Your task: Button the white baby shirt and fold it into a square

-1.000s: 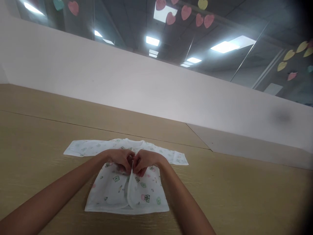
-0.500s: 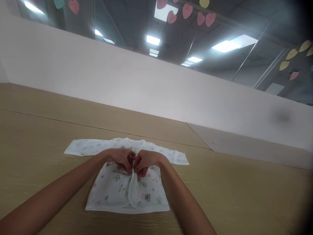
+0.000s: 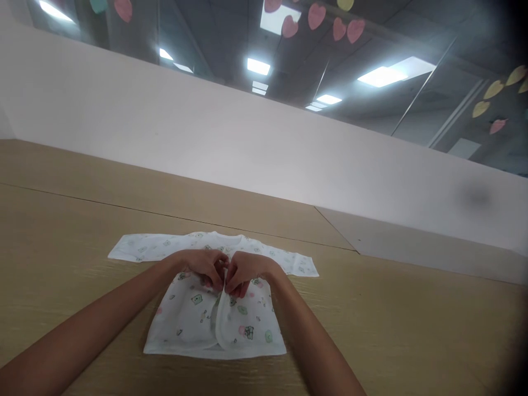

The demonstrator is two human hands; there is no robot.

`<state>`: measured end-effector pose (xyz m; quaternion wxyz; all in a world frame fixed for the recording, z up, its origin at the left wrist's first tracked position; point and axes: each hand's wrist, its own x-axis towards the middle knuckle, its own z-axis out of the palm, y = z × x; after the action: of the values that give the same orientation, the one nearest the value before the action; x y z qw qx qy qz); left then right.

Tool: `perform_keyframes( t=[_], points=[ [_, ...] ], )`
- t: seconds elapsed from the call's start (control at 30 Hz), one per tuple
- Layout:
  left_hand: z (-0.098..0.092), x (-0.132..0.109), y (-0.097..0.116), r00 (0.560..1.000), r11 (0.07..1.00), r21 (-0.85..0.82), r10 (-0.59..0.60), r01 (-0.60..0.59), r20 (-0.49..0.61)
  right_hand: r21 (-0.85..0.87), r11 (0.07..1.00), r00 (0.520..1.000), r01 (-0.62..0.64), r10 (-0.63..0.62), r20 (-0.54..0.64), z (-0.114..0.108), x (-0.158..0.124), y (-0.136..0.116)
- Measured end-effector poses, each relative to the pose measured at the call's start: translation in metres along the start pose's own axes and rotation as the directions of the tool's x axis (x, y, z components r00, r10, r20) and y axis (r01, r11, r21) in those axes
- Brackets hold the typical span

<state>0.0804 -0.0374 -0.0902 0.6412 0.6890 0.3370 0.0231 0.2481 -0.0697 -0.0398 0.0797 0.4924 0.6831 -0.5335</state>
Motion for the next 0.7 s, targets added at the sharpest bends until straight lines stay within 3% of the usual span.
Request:
perform_keyframes(
  t=[0.23,0.37,0.53,0.7],
  points=[
    [0.002,0.002,0.002,0.997,0.995,0.097,-0.023,0.030,-0.069,-0.050,0.999,1.000,-0.017,0.017,0.002,0.002,0.005,0.002],
    [0.003,0.000,0.006,0.999,0.993,0.114,-0.037,0.041,-0.030,-0.032,0.999,0.999,-0.043,0.043,0.003,0.004,0.004,0.000],
    [0.004,-0.005,0.014,0.998,0.999,0.041,0.019,-0.021,0.067,-0.032,0.998,0.998,-0.055,0.054,-0.030,0.005,0.001,-0.004],
    [0.007,-0.003,0.012,1.000,1.000,-0.028,0.001,0.000,0.013,-0.056,0.998,0.999,-0.030,0.029,-0.019,0.003,0.004,0.000]
  ],
)
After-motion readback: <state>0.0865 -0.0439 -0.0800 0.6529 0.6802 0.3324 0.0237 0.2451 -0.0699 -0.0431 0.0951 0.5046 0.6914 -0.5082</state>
